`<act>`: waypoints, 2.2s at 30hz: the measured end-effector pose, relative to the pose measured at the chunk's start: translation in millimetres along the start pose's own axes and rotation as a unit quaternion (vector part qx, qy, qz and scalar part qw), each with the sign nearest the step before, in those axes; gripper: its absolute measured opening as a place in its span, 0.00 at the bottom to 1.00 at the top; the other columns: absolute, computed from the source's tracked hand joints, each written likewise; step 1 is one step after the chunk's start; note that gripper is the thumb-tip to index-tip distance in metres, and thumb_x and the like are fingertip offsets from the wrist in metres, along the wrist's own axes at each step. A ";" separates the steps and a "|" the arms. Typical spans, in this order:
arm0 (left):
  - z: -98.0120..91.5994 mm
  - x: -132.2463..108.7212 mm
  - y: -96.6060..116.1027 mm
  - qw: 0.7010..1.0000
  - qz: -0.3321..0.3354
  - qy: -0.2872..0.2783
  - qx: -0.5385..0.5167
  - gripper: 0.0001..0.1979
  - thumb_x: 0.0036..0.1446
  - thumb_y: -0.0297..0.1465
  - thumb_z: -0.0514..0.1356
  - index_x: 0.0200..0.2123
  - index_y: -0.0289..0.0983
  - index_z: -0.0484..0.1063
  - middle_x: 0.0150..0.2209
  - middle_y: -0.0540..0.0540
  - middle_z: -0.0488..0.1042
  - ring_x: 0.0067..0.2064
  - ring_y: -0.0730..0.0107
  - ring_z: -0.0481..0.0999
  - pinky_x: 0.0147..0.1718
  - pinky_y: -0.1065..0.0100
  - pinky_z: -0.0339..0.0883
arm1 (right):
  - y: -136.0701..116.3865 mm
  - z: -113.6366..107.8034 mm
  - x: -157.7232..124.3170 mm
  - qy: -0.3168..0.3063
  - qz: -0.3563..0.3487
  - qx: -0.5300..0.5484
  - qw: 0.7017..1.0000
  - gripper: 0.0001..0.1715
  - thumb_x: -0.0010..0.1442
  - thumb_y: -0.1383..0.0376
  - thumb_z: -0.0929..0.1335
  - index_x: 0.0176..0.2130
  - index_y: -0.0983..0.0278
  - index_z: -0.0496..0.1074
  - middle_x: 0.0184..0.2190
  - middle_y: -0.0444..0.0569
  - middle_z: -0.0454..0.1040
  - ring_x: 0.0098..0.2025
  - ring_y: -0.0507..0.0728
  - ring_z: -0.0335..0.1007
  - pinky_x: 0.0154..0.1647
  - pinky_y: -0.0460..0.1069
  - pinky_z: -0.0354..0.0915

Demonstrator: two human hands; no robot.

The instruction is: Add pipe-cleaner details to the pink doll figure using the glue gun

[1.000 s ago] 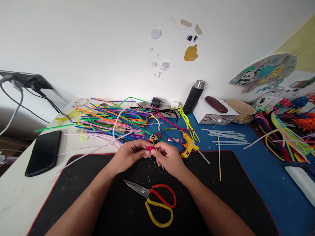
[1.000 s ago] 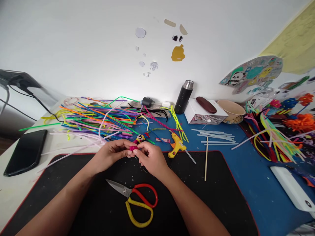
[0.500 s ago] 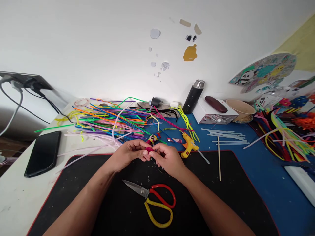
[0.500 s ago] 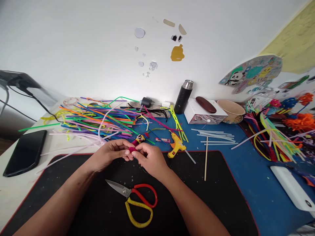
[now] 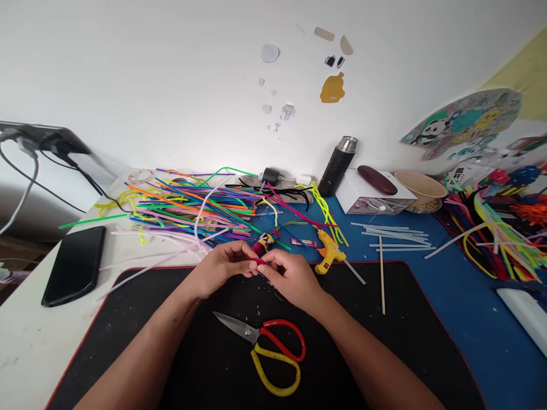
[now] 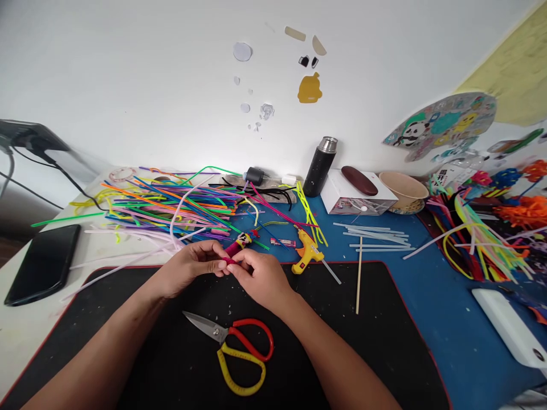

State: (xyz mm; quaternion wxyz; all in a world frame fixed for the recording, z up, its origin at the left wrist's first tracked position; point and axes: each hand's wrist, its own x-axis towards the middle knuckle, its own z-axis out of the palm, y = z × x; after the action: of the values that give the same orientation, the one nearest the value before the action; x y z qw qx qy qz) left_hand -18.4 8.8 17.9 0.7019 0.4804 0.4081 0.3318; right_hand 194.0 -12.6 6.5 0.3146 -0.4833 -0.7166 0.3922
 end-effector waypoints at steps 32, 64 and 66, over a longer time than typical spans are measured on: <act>17.6 3.6 -12.0 0.985 0.074 0.145 0.054 0.18 0.50 0.45 0.74 0.38 0.38 0.86 0.33 0.45 0.86 0.33 0.63 0.83 0.37 0.64 0.80 | 2.4 1.1 10.0 0.034 0.075 0.206 0.975 0.15 0.66 0.53 0.71 0.37 0.61 0.73 0.18 0.36 0.68 0.17 0.49 0.64 0.20 0.44 0.61; 24.2 0.6 -18.5 0.970 0.119 0.129 0.168 0.11 0.58 0.38 0.69 0.42 0.40 0.85 0.37 0.45 0.86 0.38 0.59 0.84 0.39 0.65 0.77 | 19.2 5.0 1.0 0.040 0.068 0.203 0.976 0.15 0.68 0.52 0.70 0.38 0.61 0.74 0.17 0.36 0.66 0.17 0.49 0.62 0.21 0.45 0.58; 23.3 1.3 -18.7 0.976 0.111 0.120 0.140 0.12 0.58 0.40 0.70 0.42 0.40 0.85 0.37 0.45 0.86 0.38 0.59 0.84 0.40 0.64 0.78 | 20.3 4.4 0.0 0.037 0.069 0.201 0.976 0.15 0.68 0.52 0.70 0.38 0.61 0.75 0.17 0.36 0.66 0.17 0.50 0.62 0.21 0.45 0.59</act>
State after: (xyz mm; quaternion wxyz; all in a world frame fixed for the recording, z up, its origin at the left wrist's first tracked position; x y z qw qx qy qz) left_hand 4.3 -5.4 4.7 0.5320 0.5728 0.4763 0.4024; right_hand 199.4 -9.2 -13.3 0.4039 -0.4721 -0.5761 0.5312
